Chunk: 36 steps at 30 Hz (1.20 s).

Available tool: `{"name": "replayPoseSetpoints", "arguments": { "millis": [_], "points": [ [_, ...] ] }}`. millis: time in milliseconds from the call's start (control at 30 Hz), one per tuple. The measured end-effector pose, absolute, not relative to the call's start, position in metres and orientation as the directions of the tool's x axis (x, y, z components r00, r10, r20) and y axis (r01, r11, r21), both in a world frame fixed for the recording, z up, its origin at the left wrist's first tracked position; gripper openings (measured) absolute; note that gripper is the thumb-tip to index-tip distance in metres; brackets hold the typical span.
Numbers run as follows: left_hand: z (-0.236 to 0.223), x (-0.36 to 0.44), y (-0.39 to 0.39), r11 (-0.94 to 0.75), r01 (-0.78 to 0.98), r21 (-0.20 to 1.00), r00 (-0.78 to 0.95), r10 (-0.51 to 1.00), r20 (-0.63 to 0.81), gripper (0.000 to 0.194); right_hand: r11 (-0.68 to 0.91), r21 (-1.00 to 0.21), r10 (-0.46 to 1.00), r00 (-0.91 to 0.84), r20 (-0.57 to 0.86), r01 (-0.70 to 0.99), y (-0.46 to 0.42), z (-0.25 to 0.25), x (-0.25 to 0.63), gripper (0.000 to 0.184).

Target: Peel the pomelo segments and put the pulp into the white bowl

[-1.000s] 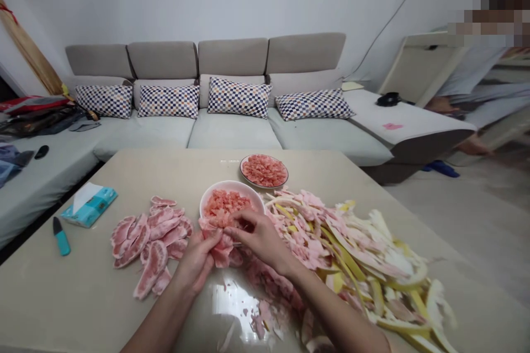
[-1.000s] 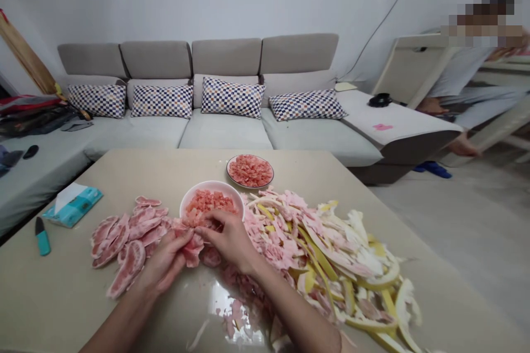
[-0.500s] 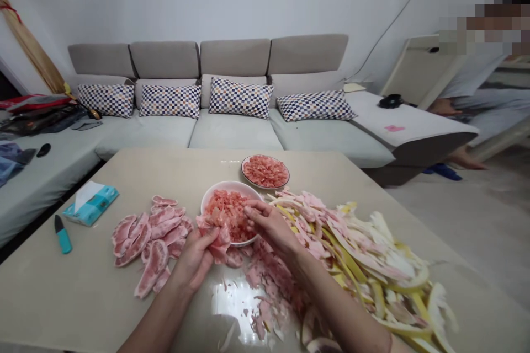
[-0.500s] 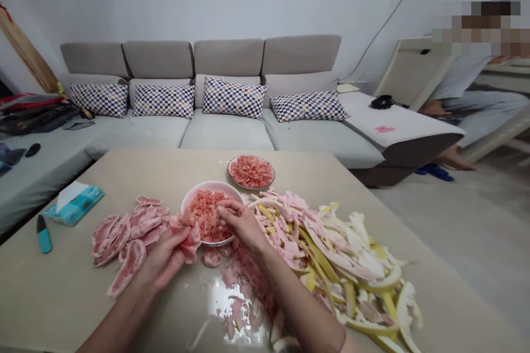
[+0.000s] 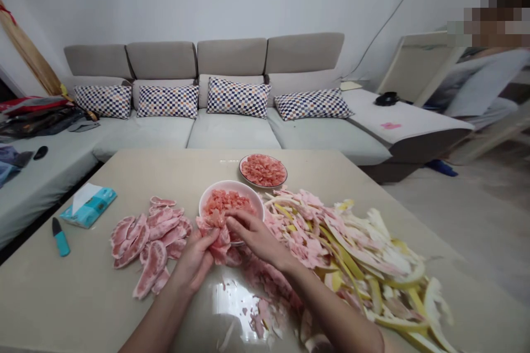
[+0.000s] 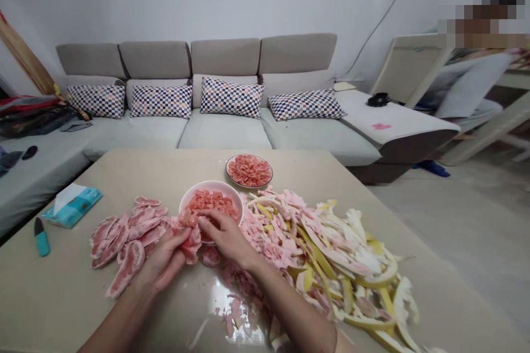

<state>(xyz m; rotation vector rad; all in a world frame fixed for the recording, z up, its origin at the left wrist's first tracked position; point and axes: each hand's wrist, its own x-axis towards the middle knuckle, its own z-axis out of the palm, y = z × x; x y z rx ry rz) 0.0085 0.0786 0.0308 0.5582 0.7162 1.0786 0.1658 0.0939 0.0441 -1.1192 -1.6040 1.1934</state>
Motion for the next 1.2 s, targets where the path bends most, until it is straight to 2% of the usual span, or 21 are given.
{"name": "replayPoseSetpoints", "arguments": {
  "millis": [167, 367, 567, 767, 867, 933, 1000, 1067, 1200],
  "points": [
    [0.029, 0.009, 0.079, 0.37, -0.573, 0.731, 0.273, 0.928, -0.254, 0.021, 0.105, -0.986, 0.976, -0.204, 0.077, 0.132, 0.092, 0.046, 0.164, 0.028],
    [0.026, 0.009, 0.079, 0.369, -0.546, 0.752, 0.257, 0.928, -0.268, 0.023, 0.02, -0.998, 0.98, -0.2, 0.008, 0.061, 0.092, 0.052, 0.167, 0.033],
    [0.026, 0.01, 0.077, 0.346, -0.53, 0.774, 0.243, 0.937, -0.253, 0.029, 0.037, -0.998, 0.984, -0.177, 0.027, 0.057, 0.092, 0.051, 0.164, 0.033],
    [0.029, 0.005, 0.081, 0.288, -0.565, 0.773, 0.172, 0.958, -0.231, 0.026, 0.005, -0.998, 0.998, -0.059, 0.009, -0.064, 0.103, 0.041, 0.181, 0.031],
    [0.03, 0.003, 0.081, 0.268, -0.549, 0.792, 0.144, 0.963, -0.226, 0.025, 0.106, -0.987, 0.994, -0.021, 0.104, 0.119, 0.109, 0.039, 0.194, 0.024],
    [0.029, 0.004, 0.08, 0.276, -0.515, 0.811, 0.149, 0.961, -0.233, 0.025, 0.209, -0.923, 0.978, -0.067, 0.198, 0.322, 0.109, 0.039, 0.197, 0.022],
    [0.028, 0.006, 0.079, 0.297, -0.466, 0.834, 0.172, 0.955, -0.243, 0.026, 0.285, -0.846, 0.958, -0.1, 0.27, 0.451, 0.107, 0.04, 0.194, 0.022],
    [0.026, 0.008, 0.078, 0.308, -0.415, 0.856, 0.195, 0.949, -0.247, 0.029, 0.314, -0.819, 0.947, -0.102, 0.304, 0.481, 0.102, 0.042, 0.189, 0.023],
    [0.024, 0.009, 0.077, 0.284, -0.343, 0.895, 0.16, 0.957, -0.242, 0.034, 0.31, -0.853, 0.951, -0.141, 0.276, 0.42, 0.092, 0.05, 0.174, 0.031]
  ]
}}
